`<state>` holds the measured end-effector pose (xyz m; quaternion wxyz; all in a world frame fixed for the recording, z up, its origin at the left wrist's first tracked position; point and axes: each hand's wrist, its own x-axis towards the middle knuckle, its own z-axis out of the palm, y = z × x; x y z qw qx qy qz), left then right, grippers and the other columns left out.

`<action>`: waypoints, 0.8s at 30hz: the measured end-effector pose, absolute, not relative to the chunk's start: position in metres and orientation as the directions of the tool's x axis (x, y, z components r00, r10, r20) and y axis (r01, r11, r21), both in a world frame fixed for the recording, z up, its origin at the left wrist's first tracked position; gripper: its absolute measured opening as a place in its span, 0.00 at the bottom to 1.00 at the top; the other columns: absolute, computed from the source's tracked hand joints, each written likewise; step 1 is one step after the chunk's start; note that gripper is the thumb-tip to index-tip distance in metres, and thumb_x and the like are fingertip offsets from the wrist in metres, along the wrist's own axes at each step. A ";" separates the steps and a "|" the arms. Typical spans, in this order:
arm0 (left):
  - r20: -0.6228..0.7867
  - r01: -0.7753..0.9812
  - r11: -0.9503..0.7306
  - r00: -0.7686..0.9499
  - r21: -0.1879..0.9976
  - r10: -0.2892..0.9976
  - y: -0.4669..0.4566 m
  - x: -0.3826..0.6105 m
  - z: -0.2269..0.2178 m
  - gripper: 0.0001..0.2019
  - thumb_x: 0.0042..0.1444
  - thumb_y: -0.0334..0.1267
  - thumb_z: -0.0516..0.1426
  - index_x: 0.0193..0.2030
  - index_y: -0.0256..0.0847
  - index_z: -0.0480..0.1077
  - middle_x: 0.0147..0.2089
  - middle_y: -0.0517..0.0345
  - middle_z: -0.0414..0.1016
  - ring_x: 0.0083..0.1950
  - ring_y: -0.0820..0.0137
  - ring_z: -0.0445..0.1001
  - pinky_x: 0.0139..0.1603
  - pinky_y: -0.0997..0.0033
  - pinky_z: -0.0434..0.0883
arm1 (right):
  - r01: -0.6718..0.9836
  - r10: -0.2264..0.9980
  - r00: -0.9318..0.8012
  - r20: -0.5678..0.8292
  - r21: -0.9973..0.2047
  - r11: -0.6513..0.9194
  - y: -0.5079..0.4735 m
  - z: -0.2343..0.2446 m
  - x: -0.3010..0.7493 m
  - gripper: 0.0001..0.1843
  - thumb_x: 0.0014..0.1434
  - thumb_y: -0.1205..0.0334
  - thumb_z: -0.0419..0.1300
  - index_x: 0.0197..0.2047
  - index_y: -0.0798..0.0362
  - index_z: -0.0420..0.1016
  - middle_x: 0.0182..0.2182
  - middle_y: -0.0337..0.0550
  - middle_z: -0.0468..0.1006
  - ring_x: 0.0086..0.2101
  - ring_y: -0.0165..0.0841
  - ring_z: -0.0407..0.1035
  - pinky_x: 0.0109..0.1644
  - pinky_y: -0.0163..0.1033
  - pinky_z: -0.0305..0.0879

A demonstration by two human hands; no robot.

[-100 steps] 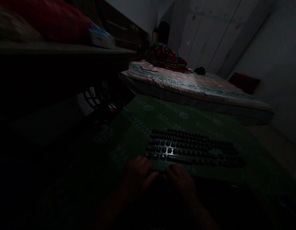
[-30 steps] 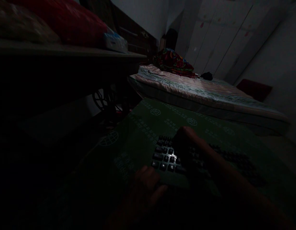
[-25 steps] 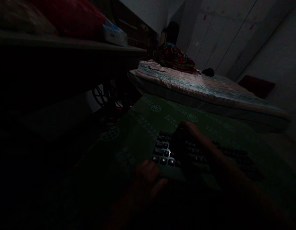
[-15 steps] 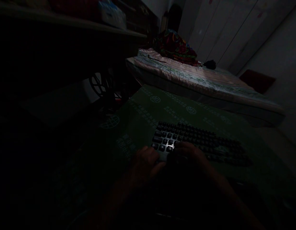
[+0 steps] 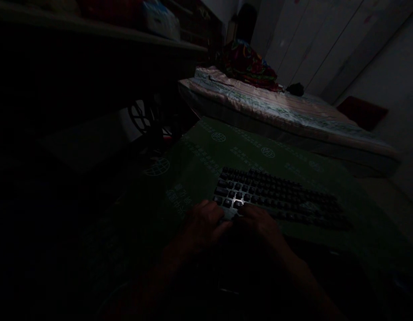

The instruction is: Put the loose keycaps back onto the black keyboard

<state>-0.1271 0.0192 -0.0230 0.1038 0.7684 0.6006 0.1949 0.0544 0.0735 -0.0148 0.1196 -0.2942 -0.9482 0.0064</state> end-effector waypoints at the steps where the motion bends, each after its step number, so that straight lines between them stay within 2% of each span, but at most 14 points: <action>1: 0.176 0.883 -0.259 0.204 0.392 0.963 0.019 -0.127 -0.023 0.10 0.57 0.43 0.53 0.33 0.38 0.69 0.36 0.53 0.73 0.39 0.64 0.68 0.40 0.63 0.65 | 0.552 0.551 -0.805 0.220 -0.062 0.832 0.073 -0.014 0.054 0.07 0.56 0.70 0.58 0.32 0.51 0.77 0.34 0.44 0.76 0.37 0.34 0.69 0.39 0.37 0.63; 7: 0.177 0.881 -0.260 0.204 0.395 0.963 0.019 -0.126 -0.021 0.09 0.57 0.41 0.54 0.33 0.39 0.69 0.36 0.54 0.73 0.38 0.65 0.67 0.40 0.63 0.65 | 0.511 0.498 -0.839 0.218 0.001 0.860 0.070 -0.010 0.053 0.06 0.57 0.67 0.58 0.34 0.51 0.77 0.34 0.43 0.76 0.39 0.34 0.68 0.40 0.38 0.62; 11: 0.177 0.872 -0.258 0.201 0.416 0.964 0.020 -0.126 -0.021 0.08 0.57 0.41 0.54 0.35 0.39 0.70 0.37 0.53 0.73 0.39 0.65 0.67 0.41 0.63 0.65 | 0.489 0.476 -0.855 0.206 0.012 0.872 0.070 -0.011 0.052 0.07 0.58 0.69 0.57 0.32 0.52 0.76 0.31 0.43 0.75 0.37 0.34 0.67 0.38 0.37 0.60; 24: 0.178 0.883 -0.258 0.203 0.391 0.963 0.020 -0.126 -0.020 0.08 0.56 0.41 0.54 0.34 0.39 0.69 0.36 0.55 0.73 0.38 0.65 0.67 0.40 0.64 0.65 | 0.587 0.589 -0.808 0.022 -0.048 0.808 0.070 0.002 0.042 0.08 0.56 0.73 0.57 0.29 0.55 0.76 0.28 0.44 0.75 0.32 0.32 0.67 0.33 0.35 0.59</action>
